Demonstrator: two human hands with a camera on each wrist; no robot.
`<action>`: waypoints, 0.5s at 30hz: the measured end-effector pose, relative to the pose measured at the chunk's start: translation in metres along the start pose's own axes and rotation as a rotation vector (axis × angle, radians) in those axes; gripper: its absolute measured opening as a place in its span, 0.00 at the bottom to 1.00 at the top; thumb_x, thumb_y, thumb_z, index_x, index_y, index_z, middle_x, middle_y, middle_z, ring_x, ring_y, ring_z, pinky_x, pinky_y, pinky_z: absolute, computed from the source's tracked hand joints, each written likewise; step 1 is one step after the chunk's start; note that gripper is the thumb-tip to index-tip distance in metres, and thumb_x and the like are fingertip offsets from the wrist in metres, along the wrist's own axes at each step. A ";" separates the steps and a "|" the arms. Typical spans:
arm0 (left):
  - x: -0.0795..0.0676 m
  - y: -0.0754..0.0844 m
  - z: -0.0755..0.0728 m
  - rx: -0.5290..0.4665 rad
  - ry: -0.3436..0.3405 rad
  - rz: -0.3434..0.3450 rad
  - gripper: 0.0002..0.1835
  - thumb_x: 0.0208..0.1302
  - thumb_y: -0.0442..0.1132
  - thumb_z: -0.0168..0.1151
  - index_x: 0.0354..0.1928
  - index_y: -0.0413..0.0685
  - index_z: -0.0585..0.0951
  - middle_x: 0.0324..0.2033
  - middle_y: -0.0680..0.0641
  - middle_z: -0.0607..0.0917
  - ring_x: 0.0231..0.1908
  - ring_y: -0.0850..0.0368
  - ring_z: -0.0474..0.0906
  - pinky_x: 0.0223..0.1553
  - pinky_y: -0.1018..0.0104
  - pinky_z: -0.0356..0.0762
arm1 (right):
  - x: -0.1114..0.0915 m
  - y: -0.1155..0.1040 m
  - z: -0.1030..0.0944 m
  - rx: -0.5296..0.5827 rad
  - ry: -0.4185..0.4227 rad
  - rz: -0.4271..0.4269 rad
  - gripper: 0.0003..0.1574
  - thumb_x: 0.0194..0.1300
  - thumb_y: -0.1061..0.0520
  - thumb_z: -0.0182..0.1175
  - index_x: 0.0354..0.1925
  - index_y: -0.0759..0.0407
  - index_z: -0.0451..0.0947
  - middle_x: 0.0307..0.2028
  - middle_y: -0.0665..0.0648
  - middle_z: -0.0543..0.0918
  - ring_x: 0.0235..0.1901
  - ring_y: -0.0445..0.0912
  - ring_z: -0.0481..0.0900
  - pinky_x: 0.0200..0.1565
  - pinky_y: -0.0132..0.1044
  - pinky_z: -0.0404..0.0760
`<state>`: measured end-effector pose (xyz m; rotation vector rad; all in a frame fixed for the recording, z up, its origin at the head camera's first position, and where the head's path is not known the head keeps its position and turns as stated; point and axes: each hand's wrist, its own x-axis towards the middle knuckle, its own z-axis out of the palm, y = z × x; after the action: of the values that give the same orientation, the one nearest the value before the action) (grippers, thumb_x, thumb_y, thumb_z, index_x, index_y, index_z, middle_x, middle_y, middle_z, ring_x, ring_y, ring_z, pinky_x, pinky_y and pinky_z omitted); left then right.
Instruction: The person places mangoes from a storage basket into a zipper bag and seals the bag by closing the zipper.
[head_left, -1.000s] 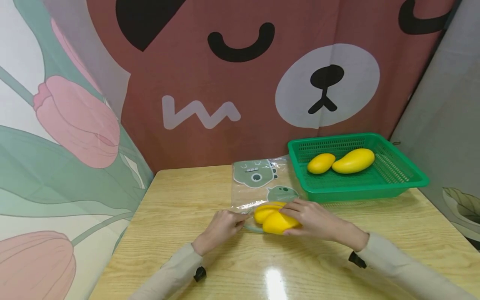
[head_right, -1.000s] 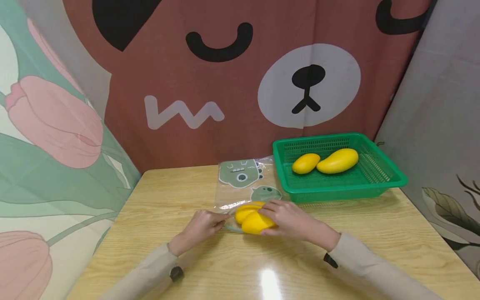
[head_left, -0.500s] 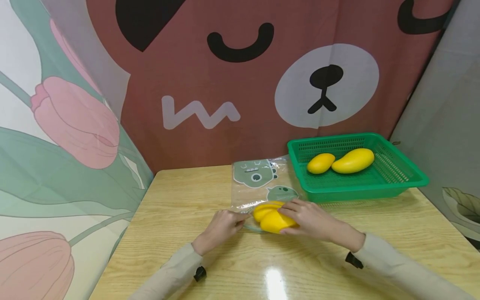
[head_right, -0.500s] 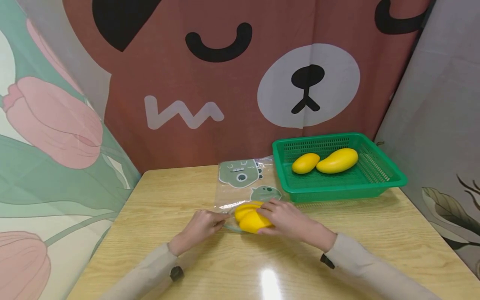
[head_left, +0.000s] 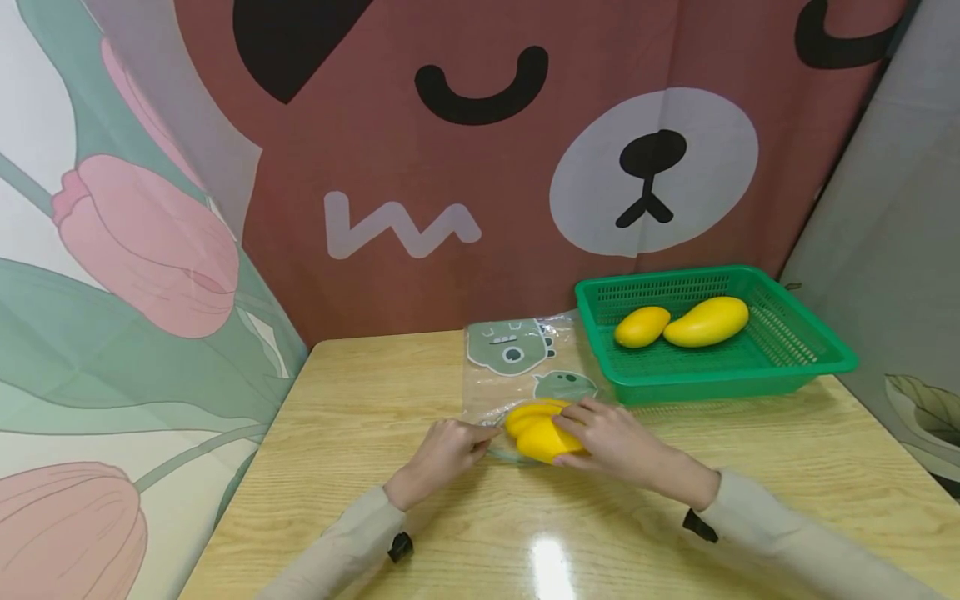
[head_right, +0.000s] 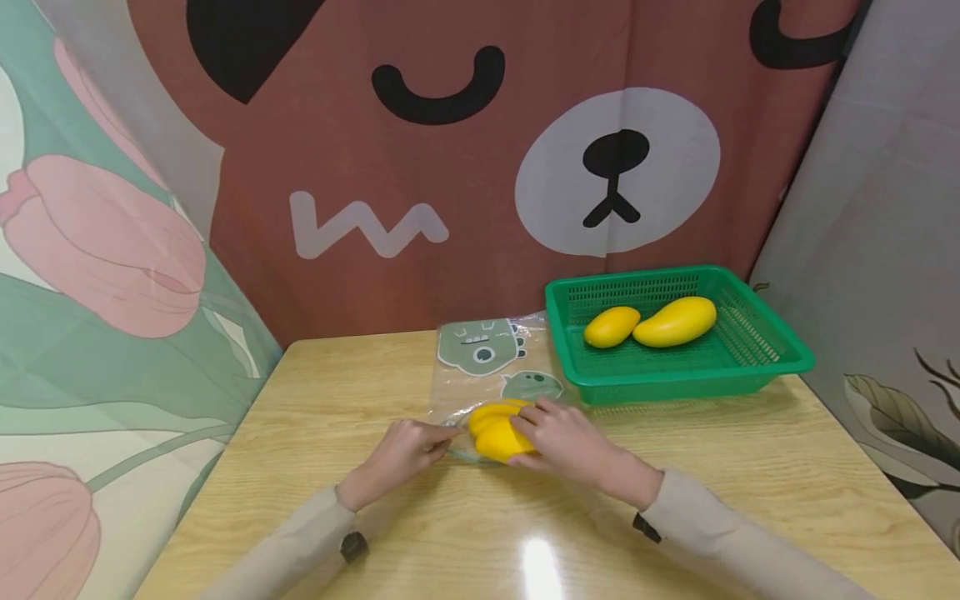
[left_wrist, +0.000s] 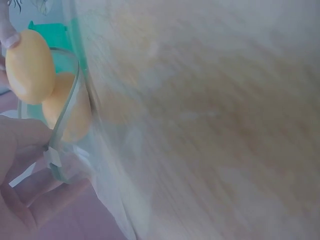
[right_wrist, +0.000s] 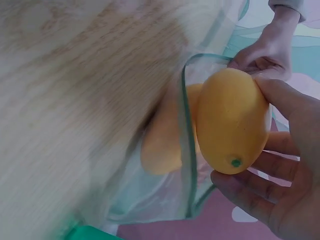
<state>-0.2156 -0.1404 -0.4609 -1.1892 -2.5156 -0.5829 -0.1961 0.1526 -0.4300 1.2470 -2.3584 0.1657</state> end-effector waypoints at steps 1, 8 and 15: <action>0.000 0.000 0.000 -0.003 0.000 0.000 0.15 0.56 0.25 0.69 0.44 0.47 0.89 0.23 0.55 0.85 0.18 0.70 0.60 0.17 0.79 0.58 | 0.000 -0.001 0.001 -0.010 -0.002 -0.006 0.35 0.58 0.36 0.69 0.48 0.64 0.84 0.43 0.59 0.85 0.42 0.52 0.81 0.39 0.43 0.84; 0.001 0.001 0.000 -0.006 0.005 0.004 0.15 0.56 0.25 0.69 0.44 0.46 0.89 0.24 0.55 0.86 0.18 0.69 0.61 0.18 0.79 0.59 | -0.001 -0.003 0.005 -0.042 0.021 -0.010 0.35 0.54 0.36 0.71 0.47 0.63 0.84 0.42 0.59 0.86 0.41 0.54 0.83 0.36 0.43 0.84; 0.002 0.002 -0.001 -0.010 0.006 0.003 0.15 0.55 0.24 0.69 0.44 0.46 0.89 0.21 0.56 0.83 0.17 0.70 0.60 0.17 0.80 0.58 | 0.001 -0.004 0.008 -0.063 0.027 0.001 0.36 0.55 0.36 0.71 0.47 0.63 0.83 0.44 0.60 0.85 0.43 0.56 0.83 0.35 0.44 0.84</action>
<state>-0.2150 -0.1384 -0.4586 -1.1927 -2.5081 -0.5977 -0.1961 0.1464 -0.4371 1.2059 -2.3230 0.1070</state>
